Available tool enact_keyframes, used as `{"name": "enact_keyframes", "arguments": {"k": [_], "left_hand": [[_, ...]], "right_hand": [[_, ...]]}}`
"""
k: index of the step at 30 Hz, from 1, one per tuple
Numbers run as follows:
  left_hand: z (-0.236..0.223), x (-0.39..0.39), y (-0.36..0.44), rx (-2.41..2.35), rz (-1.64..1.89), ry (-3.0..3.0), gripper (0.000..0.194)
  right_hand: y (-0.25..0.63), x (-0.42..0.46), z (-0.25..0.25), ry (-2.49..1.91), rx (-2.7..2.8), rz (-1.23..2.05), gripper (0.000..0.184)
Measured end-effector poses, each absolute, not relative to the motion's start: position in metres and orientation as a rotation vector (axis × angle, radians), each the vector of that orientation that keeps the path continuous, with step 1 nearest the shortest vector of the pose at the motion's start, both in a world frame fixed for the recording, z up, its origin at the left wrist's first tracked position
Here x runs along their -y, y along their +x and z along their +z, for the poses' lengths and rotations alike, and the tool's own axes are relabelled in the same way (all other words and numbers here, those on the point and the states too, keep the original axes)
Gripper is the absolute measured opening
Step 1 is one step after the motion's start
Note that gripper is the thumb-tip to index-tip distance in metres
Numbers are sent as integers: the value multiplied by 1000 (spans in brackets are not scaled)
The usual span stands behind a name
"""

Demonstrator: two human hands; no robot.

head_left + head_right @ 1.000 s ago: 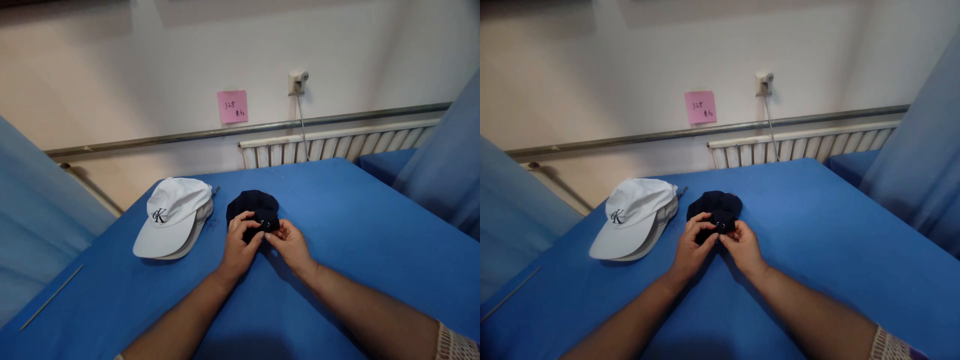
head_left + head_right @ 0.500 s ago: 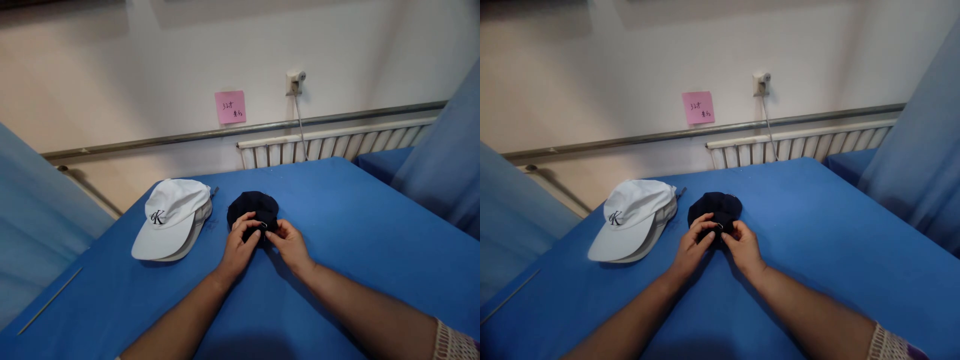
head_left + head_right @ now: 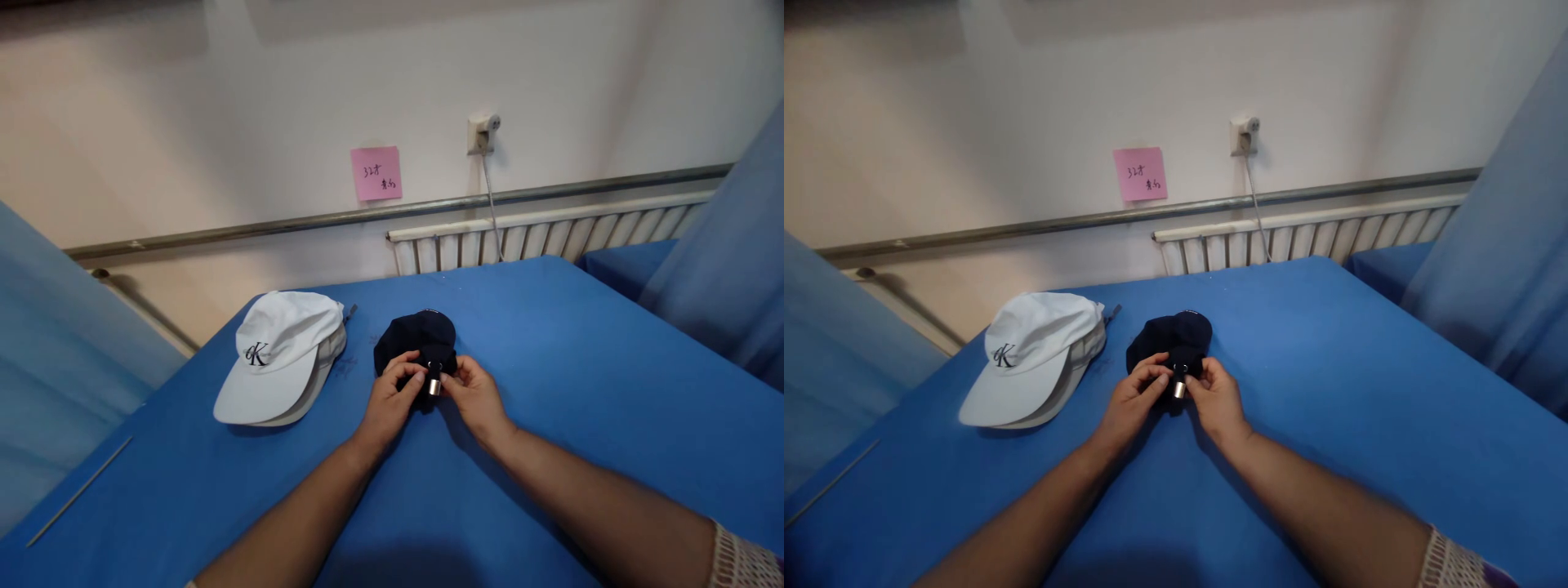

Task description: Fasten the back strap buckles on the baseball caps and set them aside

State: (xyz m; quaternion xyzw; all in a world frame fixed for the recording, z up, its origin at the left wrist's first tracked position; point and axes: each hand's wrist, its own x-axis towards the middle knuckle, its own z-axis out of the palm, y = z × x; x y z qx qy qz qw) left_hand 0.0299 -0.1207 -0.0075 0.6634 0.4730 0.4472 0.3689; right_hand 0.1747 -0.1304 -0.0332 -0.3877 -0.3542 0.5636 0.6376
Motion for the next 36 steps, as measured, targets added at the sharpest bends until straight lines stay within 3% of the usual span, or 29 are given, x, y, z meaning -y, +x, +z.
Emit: {"name": "enact_keyframes", "arguments": {"k": [11,26,36], "left_hand": [[-6,122,34,-1231,1123,1712,17],[-4,123,41,-1323,1105,1640,21],[-8,119,41,-1373,1079,1499,20]], "right_hand": [[173,128,-43,-1015,848,1227,29],[175,133,-48,-1172,1139,935,11],[178,139,-41,-1193,1230,834,10]]}}
